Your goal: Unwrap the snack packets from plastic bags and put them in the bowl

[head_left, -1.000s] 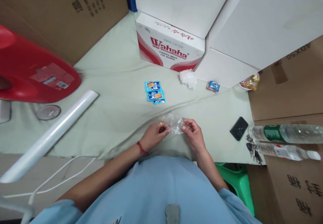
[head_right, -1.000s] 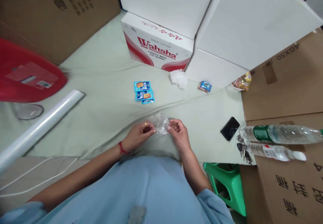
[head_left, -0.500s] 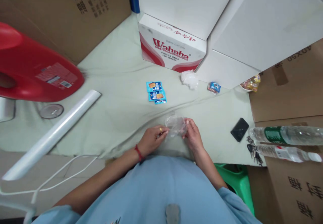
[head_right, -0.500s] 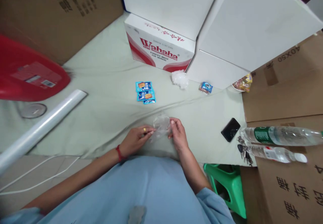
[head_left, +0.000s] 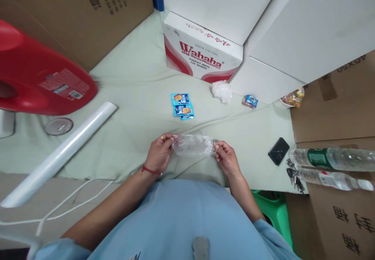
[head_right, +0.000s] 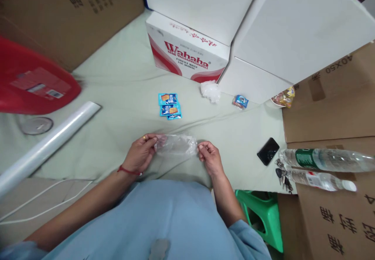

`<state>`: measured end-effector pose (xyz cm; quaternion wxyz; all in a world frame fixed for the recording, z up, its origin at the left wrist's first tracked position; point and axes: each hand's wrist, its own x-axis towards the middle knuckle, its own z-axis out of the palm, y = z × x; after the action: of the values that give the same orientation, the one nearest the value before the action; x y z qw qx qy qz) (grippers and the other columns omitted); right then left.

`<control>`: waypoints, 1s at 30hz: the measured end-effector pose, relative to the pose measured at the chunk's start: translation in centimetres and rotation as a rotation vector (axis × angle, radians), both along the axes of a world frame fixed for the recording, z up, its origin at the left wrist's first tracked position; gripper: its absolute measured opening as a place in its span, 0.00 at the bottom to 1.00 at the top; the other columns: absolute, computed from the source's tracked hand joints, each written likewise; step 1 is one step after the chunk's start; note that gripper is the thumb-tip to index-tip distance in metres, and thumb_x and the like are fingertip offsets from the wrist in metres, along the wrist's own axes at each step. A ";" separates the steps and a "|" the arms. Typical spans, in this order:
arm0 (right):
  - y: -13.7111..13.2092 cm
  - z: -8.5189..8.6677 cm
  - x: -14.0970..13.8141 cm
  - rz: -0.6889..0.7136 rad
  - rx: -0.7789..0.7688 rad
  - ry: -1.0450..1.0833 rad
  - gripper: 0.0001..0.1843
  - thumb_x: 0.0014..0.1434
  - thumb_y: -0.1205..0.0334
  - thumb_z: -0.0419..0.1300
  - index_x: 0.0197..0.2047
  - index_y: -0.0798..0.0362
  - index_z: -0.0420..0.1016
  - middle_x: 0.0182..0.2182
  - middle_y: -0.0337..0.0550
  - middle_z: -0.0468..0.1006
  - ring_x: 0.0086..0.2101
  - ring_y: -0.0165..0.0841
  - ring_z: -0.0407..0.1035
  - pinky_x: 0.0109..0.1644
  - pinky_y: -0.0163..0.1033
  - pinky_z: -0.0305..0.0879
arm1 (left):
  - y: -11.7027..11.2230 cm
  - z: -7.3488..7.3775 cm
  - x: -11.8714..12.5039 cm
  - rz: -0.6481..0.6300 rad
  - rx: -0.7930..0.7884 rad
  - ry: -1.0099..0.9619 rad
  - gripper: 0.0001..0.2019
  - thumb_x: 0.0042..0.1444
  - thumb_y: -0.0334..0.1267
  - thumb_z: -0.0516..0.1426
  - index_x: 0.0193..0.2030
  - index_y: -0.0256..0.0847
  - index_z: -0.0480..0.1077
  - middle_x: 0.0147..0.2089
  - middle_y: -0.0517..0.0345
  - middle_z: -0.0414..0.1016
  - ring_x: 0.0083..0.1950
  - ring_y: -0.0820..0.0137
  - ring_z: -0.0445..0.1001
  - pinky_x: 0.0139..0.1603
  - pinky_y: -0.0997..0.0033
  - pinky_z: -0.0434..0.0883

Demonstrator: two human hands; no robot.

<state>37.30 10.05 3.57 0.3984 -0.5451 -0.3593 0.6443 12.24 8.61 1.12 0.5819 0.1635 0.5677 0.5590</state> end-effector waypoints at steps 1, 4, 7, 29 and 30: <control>-0.1 -0.1 0.0 0.004 0.003 0.000 0.21 0.50 0.43 0.75 0.36 0.51 0.77 0.26 0.34 0.72 0.22 0.24 0.57 0.24 0.33 0.52 | 0.1 0.1 0.0 0.003 0.011 -0.024 0.16 0.38 0.43 0.69 0.33 0.41 0.72 0.39 0.55 0.82 0.40 0.66 0.78 0.45 0.66 0.74; -0.3 -0.2 -0.1 0.000 0.024 -0.011 0.21 0.51 0.43 0.74 0.36 0.50 0.77 0.25 0.33 0.71 0.22 0.25 0.57 0.25 0.33 0.53 | 0.3 0.4 0.1 -0.018 0.026 -0.066 0.16 0.35 0.36 0.68 0.33 0.41 0.71 0.40 0.55 0.81 0.41 0.68 0.77 0.44 0.67 0.72; -0.1 -0.1 -0.3 -0.018 0.018 0.001 0.22 0.54 0.41 0.72 0.39 0.50 0.77 0.31 0.37 0.76 0.23 0.26 0.59 0.24 0.33 0.54 | 0.1 0.9 0.5 -0.057 0.051 -0.049 0.13 0.36 0.33 0.64 0.33 0.41 0.72 0.36 0.58 0.78 0.37 0.71 0.71 0.41 0.70 0.69; 0.1 0.1 -0.4 0.058 0.036 -0.132 0.20 0.53 0.42 0.73 0.36 0.50 0.78 0.24 0.32 0.68 0.22 0.25 0.51 0.24 0.33 0.46 | -0.6 0.7 0.6 -0.188 0.225 0.687 0.11 0.60 0.47 0.60 0.39 0.43 0.77 0.40 0.56 0.75 0.41 0.65 0.72 0.47 0.65 0.70; 0.1 0.3 -0.3 0.045 0.022 -0.101 0.21 0.52 0.42 0.74 0.36 0.50 0.78 0.24 0.32 0.68 0.22 0.25 0.51 0.24 0.33 0.46 | -0.5 0.8 0.6 -0.174 0.192 0.610 0.12 0.59 0.49 0.60 0.39 0.43 0.77 0.38 0.57 0.76 0.41 0.65 0.72 0.47 0.66 0.69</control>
<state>36.97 10.11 3.82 0.3714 -0.5643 -0.3980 0.6207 12.86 8.07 1.91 0.4125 0.4255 0.6442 0.4834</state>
